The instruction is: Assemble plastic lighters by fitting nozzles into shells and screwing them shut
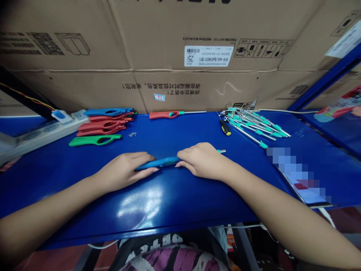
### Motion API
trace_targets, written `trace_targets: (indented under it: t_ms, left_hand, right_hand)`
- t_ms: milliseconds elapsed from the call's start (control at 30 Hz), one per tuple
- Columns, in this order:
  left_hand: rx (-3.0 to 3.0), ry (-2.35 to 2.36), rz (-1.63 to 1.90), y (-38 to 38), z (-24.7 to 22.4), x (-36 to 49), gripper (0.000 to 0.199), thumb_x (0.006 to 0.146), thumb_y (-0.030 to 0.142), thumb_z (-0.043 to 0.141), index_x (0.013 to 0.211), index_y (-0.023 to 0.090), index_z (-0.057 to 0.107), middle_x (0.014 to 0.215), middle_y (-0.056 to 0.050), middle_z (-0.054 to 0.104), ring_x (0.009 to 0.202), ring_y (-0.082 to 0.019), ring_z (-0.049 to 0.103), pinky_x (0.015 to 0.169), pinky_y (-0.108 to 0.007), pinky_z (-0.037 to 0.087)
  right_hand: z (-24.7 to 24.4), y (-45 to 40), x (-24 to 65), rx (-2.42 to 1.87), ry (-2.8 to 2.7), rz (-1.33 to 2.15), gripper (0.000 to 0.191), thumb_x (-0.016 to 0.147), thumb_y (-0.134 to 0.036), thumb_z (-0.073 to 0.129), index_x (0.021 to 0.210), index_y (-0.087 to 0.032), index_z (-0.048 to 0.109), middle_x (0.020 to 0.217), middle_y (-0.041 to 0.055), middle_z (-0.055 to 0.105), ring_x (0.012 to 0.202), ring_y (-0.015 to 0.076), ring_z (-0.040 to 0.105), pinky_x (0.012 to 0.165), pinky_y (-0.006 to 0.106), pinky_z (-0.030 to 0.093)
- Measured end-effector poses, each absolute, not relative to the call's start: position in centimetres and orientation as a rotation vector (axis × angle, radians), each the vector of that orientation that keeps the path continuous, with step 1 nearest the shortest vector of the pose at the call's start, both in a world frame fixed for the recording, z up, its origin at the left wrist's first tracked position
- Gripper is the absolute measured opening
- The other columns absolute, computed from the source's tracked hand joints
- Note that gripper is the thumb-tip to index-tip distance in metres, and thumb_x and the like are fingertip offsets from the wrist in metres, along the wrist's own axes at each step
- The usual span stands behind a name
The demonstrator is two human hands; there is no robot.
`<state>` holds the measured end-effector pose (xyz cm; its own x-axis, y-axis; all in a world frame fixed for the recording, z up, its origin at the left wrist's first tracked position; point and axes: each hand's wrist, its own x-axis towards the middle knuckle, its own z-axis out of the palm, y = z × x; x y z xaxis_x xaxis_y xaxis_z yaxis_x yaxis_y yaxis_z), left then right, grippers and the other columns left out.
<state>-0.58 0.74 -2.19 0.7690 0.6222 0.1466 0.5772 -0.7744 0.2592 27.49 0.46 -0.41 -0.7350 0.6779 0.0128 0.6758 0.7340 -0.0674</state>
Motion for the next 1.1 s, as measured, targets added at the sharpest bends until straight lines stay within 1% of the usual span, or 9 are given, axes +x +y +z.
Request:
trace_targets:
  t_ms: [167, 333, 433, 500, 567, 633, 800, 1000, 1100]
  left_hand:
    - [2.813, 0.961, 0.305, 0.4, -2.6, -0.3, 0.034, 0.106, 0.043, 0.04, 0.116, 0.017, 0.06, 0.099, -0.006, 0.066, 0.086, -0.021, 0.068, 0.074, -0.031, 0.052]
    - [2.836, 1.037, 0.3, 1.2, -2.6, -1.0, 0.034, 0.106, 0.043, 0.039, 0.113, 0.017, 0.06, 0.099, -0.006, 0.065, 0.085, -0.022, 0.068, 0.074, -0.033, 0.053]
    - [2.832, 1.093, 0.32, 1.7, -2.5, -1.5, 0.033, 0.106, 0.043, 0.04, 0.108, 0.017, 0.06, 0.099, -0.007, 0.065, 0.084, -0.022, 0.068, 0.072, -0.033, 0.053]
    - [2.827, 1.118, 0.341, 2.0, -2.4, -1.8, 0.033, 0.105, 0.043, 0.041, 0.108, 0.017, 0.06, 0.1, -0.007, 0.065, 0.084, -0.023, 0.068, 0.072, -0.033, 0.053]
    - [2.819, 1.13, 0.361, 2.1, -2.4, -1.9, 0.032, 0.105, 0.043, 0.042, 0.109, 0.017, 0.06, 0.101, -0.007, 0.066, 0.085, -0.022, 0.068, 0.073, -0.032, 0.053]
    - [2.818, 1.13, 0.375, 2.1, -2.4, -1.8, 0.032, 0.105, 0.043, 0.043, 0.109, 0.017, 0.06, 0.1, -0.007, 0.066, 0.085, -0.022, 0.068, 0.073, -0.032, 0.052]
    - [2.867, 1.062, 0.405, 1.9, -2.4, -1.6, 0.032, 0.105, 0.042, 0.042, 0.111, 0.017, 0.061, 0.099, -0.006, 0.066, 0.084, -0.021, 0.067, 0.072, -0.031, 0.052]
    - [2.965, 1.079, 0.508, 1.9, -2.1, -1.5, 0.03, 0.105, 0.039, 0.045, 0.12, 0.019, 0.061, 0.106, -0.008, 0.067, 0.091, -0.022, 0.066, 0.075, -0.032, 0.051]
    - [2.957, 1.123, 0.562, 2.0, -1.9, -1.4, 0.03, 0.104, 0.038, 0.046, 0.121, 0.018, 0.062, 0.109, -0.008, 0.068, 0.095, -0.024, 0.064, 0.081, -0.035, 0.052]
  right_hand:
    - [-0.6, 0.5, 27.3, -1.102, -2.842, 0.006, 0.032, 0.103, -0.045, 0.047, 0.097, -0.02, 0.066, 0.09, 0.0041, 0.072, 0.08, 0.0204, 0.064, 0.071, 0.032, 0.037]
    - [-0.4, 1.6, 28.8, -1.209, -2.767, -0.191, 0.034, 0.096, -0.046, 0.059, 0.116, -0.019, 0.065, 0.113, 0.0104, 0.069, 0.104, 0.029, 0.06, 0.086, 0.04, 0.039]
    - [-0.2, 2.4, 30.6, -1.37, -2.686, -0.285, 0.04, 0.093, -0.042, 0.064, 0.123, -0.015, 0.062, 0.118, 0.0137, 0.069, 0.111, 0.0333, 0.058, 0.093, 0.045, 0.038]
    - [0.0, 2.9, 31.6, -1.419, -2.659, -0.293, 0.032, 0.093, -0.037, 0.064, 0.117, -0.016, 0.065, 0.113, 0.013, 0.071, 0.109, 0.0326, 0.06, 0.096, 0.047, 0.037]
    - [0.2, 3.2, 32.4, -1.402, -2.664, -0.27, 0.018, 0.096, -0.031, 0.059, 0.103, -0.018, 0.068, 0.104, 0.0102, 0.074, 0.103, 0.0295, 0.063, 0.099, 0.047, 0.035]
    - [0.4, 3.4, 32.6, -1.33, -2.684, -0.222, 0.017, 0.098, -0.029, 0.056, 0.094, -0.019, 0.069, 0.099, 0.0081, 0.074, 0.098, 0.0269, 0.064, 0.101, 0.047, 0.034]
    - [0.1, 3.0, 31.3, -1.063, -2.753, 0.057, 0.021, 0.101, -0.032, 0.053, 0.101, -0.018, 0.069, 0.101, 0.0089, 0.073, 0.098, 0.0243, 0.063, 0.095, 0.041, 0.039]
    - [-0.5, 2.3, 29.7, -1.027, -2.765, 0.323, 0.03, 0.106, -0.033, 0.042, 0.108, -0.017, 0.067, 0.099, 0.0095, 0.07, 0.093, 0.0236, 0.06, 0.087, 0.038, 0.042]
    - [-0.1, 2.1, 29.7, -1.04, -2.718, 0.305, 0.026, 0.102, -0.038, 0.051, 0.113, -0.018, 0.064, 0.105, 0.0095, 0.07, 0.097, 0.0241, 0.061, 0.087, 0.037, 0.042]
